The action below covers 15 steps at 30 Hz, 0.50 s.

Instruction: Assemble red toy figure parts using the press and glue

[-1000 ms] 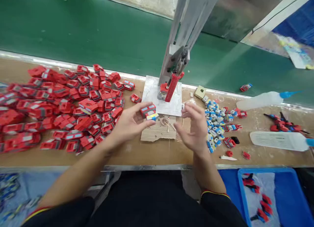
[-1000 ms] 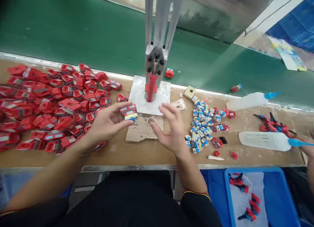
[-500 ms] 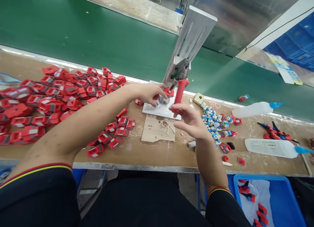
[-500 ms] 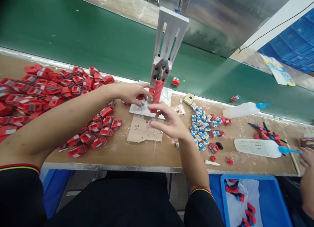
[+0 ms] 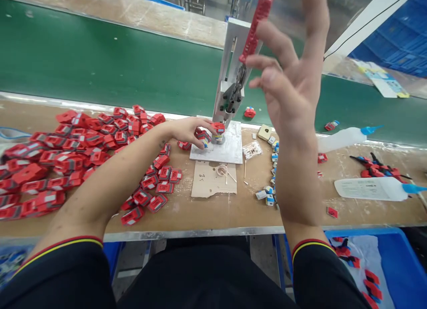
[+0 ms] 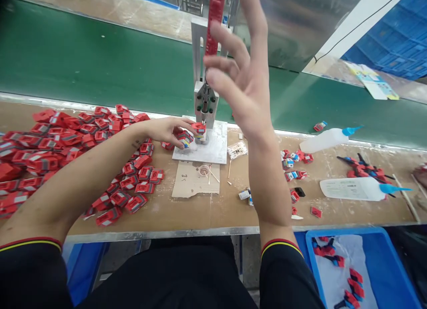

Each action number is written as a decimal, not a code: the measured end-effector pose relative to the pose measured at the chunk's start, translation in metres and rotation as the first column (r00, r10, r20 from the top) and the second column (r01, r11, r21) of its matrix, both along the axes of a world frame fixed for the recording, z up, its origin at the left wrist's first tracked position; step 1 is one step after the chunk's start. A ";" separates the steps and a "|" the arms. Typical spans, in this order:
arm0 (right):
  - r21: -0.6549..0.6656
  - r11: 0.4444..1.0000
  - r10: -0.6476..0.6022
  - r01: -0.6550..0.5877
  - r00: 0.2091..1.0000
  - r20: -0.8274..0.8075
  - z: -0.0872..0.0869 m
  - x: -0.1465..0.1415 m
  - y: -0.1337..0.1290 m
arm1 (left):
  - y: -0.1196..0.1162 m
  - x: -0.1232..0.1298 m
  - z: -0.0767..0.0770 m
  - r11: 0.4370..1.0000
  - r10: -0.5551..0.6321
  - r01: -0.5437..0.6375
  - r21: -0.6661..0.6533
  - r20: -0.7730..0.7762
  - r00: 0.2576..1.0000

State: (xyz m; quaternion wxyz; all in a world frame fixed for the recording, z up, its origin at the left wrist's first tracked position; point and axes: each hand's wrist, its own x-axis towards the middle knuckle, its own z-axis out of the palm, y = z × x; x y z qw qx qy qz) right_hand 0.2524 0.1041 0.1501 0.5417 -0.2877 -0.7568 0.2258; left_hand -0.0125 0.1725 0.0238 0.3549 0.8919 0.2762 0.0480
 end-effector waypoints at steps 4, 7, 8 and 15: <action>-0.032 0.996 -0.089 0.087 0.995 -0.034 -0.076 0.011 -0.035 | -0.009 -0.015 -0.001 0.986 0.009 0.021 -0.167 0.177 0.984; -0.265 0.953 -0.129 0.144 0.989 0.076 -0.120 0.015 -0.065 | -0.029 -0.020 0.006 0.958 0.008 0.069 -0.277 0.266 0.964; -0.323 0.936 -0.116 0.139 0.989 0.088 -0.129 0.014 -0.074 | -0.037 -0.020 0.010 0.943 0.000 0.095 -0.318 0.286 0.958; -0.598 0.801 -0.076 -0.025 0.987 -0.143 -0.140 -0.010 -0.121 | -0.081 -0.001 0.031 0.882 -0.056 0.228 -0.413 0.388 0.920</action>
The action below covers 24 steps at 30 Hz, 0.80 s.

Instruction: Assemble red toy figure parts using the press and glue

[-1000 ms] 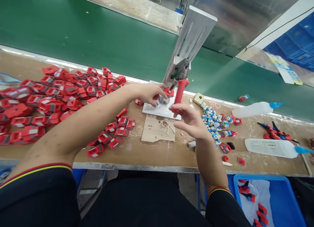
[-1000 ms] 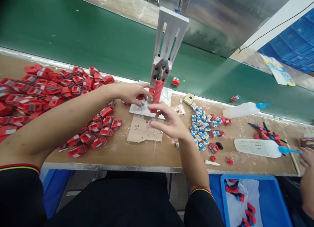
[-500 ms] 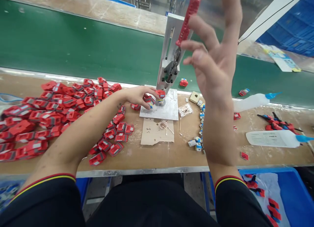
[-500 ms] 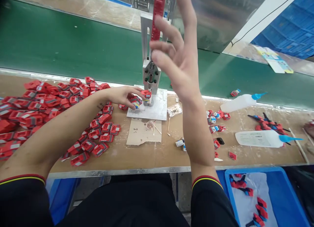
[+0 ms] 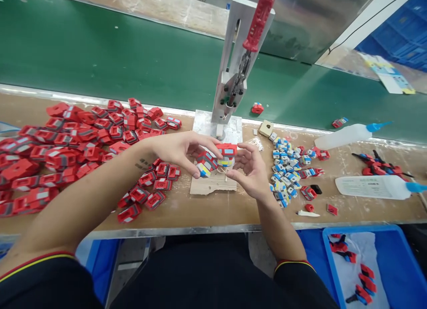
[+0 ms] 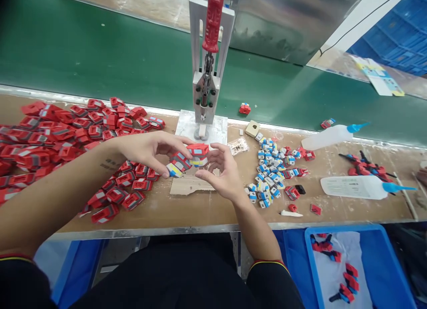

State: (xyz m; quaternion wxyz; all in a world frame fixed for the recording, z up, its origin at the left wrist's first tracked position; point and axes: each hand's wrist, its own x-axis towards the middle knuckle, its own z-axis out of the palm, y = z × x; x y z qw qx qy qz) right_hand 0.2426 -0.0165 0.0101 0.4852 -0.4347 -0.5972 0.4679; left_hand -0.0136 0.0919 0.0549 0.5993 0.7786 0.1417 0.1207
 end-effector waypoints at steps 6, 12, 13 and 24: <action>-0.057 0.998 -0.002 -0.005 0.993 -0.120 -0.006 -0.008 -0.011 | -0.012 0.014 0.008 0.999 -0.033 0.033 0.001 -0.010 0.999; 0.038 0.999 -0.037 0.035 0.998 0.046 -0.012 0.000 -0.014 | -0.017 0.017 0.014 0.998 -0.055 0.056 0.011 -0.035 0.998; 0.063 0.997 -0.047 0.042 0.996 0.069 -0.012 0.001 -0.014 | -0.018 0.017 0.015 0.998 -0.062 0.063 0.013 -0.039 0.997; 0.349 0.936 -0.030 -0.051 0.974 0.225 -0.002 0.008 -0.016 | -0.027 0.019 0.024 0.977 -0.071 0.087 0.192 -0.089 0.994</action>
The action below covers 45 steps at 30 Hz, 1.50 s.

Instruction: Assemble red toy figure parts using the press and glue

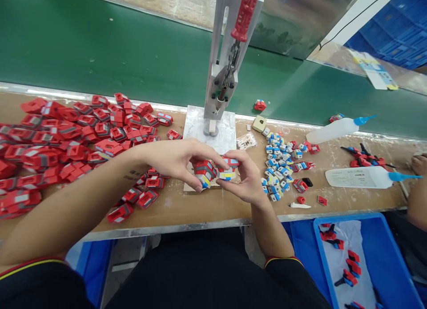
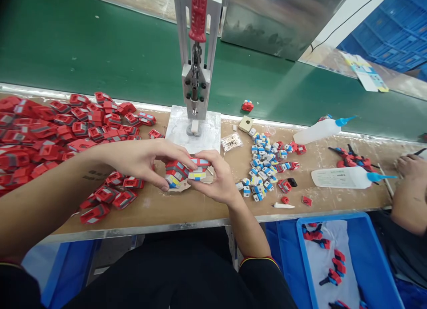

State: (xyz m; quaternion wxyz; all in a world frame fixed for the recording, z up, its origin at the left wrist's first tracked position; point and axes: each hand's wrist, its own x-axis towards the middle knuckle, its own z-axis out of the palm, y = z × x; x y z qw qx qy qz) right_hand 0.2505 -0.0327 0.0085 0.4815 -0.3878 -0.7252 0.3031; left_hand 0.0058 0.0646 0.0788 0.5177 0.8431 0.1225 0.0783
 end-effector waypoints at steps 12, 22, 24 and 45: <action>0.142 0.990 -0.009 0.008 1.000 0.012 0.003 0.005 -0.006 | -0.011 0.000 0.019 0.999 0.039 -0.039 0.012 0.002 0.999; 0.143 0.988 -0.071 0.065 0.997 0.040 0.004 0.005 -0.009 | -0.013 0.002 0.020 0.997 0.068 -0.067 0.029 -0.027 0.997; 0.109 0.990 -0.093 0.087 0.995 0.045 0.003 0.005 -0.010 | -0.014 0.002 0.020 0.997 0.072 -0.071 0.028 -0.025 0.997; -0.155 0.988 -0.085 0.020 0.900 -0.427 -0.018 0.007 -0.008 | -0.014 -0.002 0.008 0.991 0.132 -0.132 -0.022 0.019 0.991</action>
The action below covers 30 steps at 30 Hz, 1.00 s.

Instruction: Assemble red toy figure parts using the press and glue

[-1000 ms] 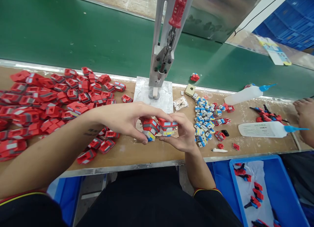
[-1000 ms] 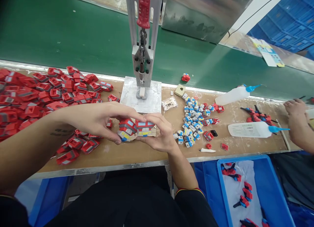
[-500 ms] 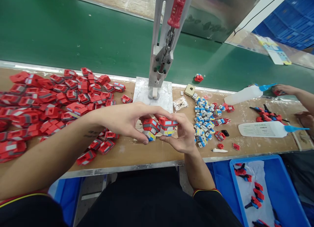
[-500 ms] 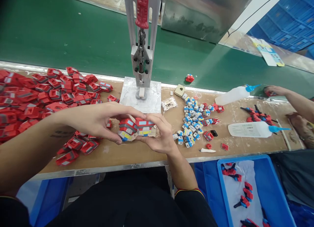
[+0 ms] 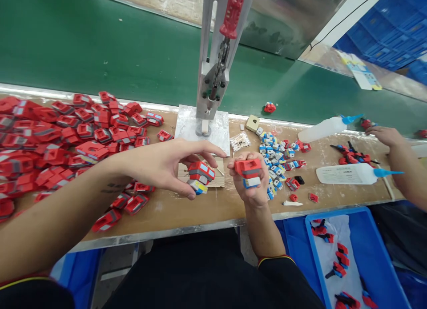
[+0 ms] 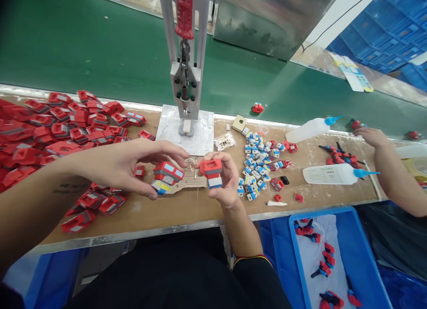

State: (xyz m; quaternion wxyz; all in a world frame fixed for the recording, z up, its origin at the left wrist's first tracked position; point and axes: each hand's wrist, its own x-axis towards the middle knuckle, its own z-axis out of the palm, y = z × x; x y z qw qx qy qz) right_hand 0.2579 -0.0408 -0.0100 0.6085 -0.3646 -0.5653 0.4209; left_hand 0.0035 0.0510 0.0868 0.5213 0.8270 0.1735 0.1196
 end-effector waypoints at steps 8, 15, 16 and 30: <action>-0.164 0.984 -0.040 -0.063 0.827 -0.561 0.006 0.006 -0.007 | 0.002 -0.001 0.000 0.983 0.129 -0.128 0.135 0.005 0.992; -0.272 0.962 -0.144 -0.003 0.842 -0.520 0.003 0.017 -0.005 | 0.004 0.000 -0.018 0.979 0.179 -0.165 -0.117 0.118 0.977; -0.285 0.958 -0.159 0.015 0.856 -0.491 0.001 0.020 -0.005 | 0.005 -0.002 -0.024 0.969 0.214 -0.191 -0.158 0.141 0.967; -0.210 0.968 -0.174 0.138 0.970 -0.167 -0.021 0.033 -0.003 | 0.004 -0.005 -0.068 0.713 0.627 -0.475 -0.516 0.165 0.762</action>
